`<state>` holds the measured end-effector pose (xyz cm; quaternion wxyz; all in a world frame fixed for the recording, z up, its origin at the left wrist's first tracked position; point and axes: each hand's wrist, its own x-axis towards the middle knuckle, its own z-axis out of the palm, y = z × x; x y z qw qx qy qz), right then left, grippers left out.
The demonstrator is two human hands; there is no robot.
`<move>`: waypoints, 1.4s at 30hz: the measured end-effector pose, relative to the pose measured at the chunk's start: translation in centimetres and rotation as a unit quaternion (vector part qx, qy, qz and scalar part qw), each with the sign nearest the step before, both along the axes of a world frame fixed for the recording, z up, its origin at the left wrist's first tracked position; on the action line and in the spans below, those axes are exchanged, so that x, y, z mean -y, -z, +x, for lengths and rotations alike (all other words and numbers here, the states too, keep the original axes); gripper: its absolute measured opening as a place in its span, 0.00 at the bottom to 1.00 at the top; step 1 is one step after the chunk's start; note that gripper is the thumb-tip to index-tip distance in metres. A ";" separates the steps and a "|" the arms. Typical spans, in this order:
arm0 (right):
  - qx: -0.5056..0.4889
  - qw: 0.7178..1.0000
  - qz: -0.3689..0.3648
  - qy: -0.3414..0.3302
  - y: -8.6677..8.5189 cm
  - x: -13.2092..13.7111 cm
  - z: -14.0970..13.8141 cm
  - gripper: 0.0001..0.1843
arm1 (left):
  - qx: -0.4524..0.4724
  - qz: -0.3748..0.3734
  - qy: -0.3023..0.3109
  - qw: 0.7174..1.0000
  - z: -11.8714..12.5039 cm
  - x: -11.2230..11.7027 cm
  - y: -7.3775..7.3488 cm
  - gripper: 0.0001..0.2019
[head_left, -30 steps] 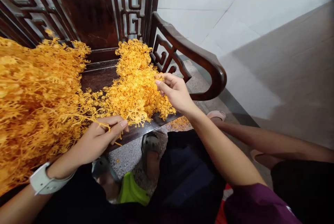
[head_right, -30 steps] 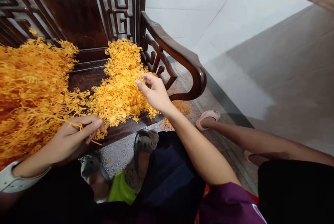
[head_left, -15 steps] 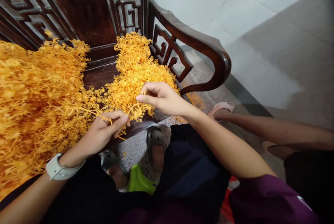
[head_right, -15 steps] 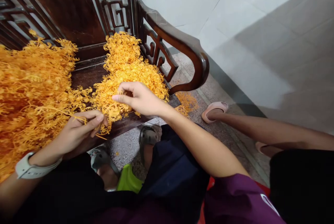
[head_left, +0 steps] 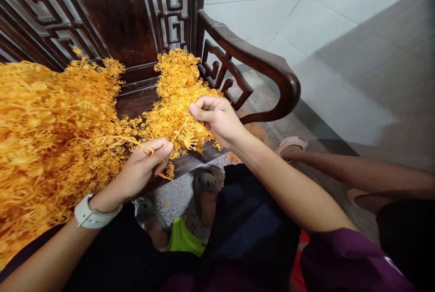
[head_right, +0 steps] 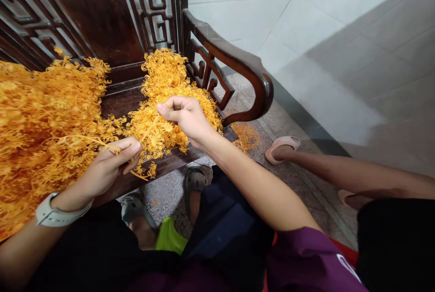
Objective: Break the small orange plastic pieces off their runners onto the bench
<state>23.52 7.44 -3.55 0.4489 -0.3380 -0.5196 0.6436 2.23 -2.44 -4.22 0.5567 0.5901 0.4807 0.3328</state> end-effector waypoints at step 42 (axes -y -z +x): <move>-0.056 0.946 -0.017 -0.320 -1.8 1.5 0.6 0.17 | 0.080 -0.077 0.044 0.993 -5.0 0.1 -2.3 0.26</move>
